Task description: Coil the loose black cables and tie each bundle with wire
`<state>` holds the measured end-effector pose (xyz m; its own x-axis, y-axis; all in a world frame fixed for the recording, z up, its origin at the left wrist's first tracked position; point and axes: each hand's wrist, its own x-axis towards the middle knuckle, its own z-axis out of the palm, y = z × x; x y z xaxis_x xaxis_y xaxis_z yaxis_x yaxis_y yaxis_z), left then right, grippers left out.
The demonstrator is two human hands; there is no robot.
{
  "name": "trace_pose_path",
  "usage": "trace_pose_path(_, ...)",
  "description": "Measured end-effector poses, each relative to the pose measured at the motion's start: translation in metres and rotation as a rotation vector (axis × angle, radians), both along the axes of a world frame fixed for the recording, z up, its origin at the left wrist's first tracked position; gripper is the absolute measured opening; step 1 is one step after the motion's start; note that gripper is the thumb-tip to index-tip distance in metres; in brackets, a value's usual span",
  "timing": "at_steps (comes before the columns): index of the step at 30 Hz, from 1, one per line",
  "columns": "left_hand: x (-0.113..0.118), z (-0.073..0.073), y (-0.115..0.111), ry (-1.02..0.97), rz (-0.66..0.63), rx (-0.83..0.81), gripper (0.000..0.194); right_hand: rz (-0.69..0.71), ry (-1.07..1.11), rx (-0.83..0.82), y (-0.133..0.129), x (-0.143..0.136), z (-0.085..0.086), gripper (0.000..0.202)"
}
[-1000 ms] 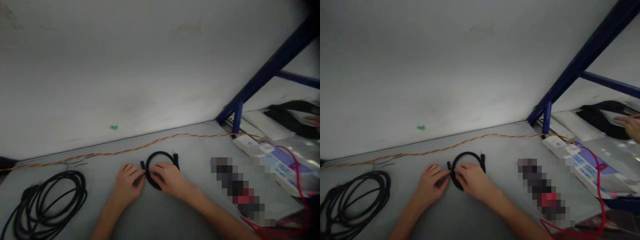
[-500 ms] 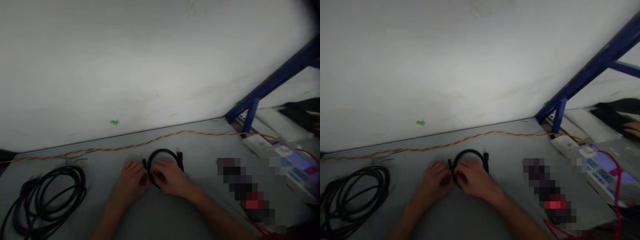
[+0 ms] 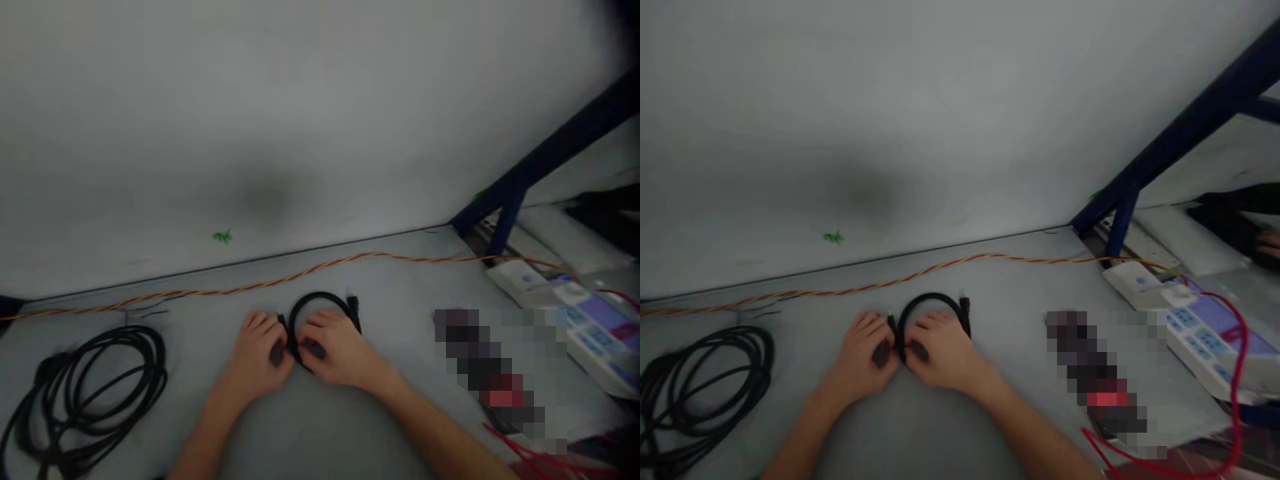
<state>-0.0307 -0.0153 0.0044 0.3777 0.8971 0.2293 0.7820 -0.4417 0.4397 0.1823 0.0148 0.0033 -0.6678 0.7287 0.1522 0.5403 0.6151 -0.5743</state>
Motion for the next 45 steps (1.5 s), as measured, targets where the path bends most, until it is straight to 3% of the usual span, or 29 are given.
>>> trace_pose_path(5,-0.001,0.0,-0.001,-0.012,0.006,-0.026,0.015,-0.063,0.021,-0.008,-0.002,-0.003,-0.001,0.018)
trace_pose_path(22,-0.009,0.006,0.001,-0.117,0.043,-0.056,0.011,-0.133,0.032,0.0,-0.001,-0.004,-0.006,0.0)
trace_pose_path(34,-0.028,0.008,0.003,-0.092,0.075,-0.03,0.011,-0.125,0.067,-0.041,0.001,-0.002,-0.006,0.009)
trace_pose_path(45,-0.051,0.027,0.005,-0.189,0.111,0.062,0.012,-0.119,0.093,-0.032,0.001,-0.001,-0.008,0.009)
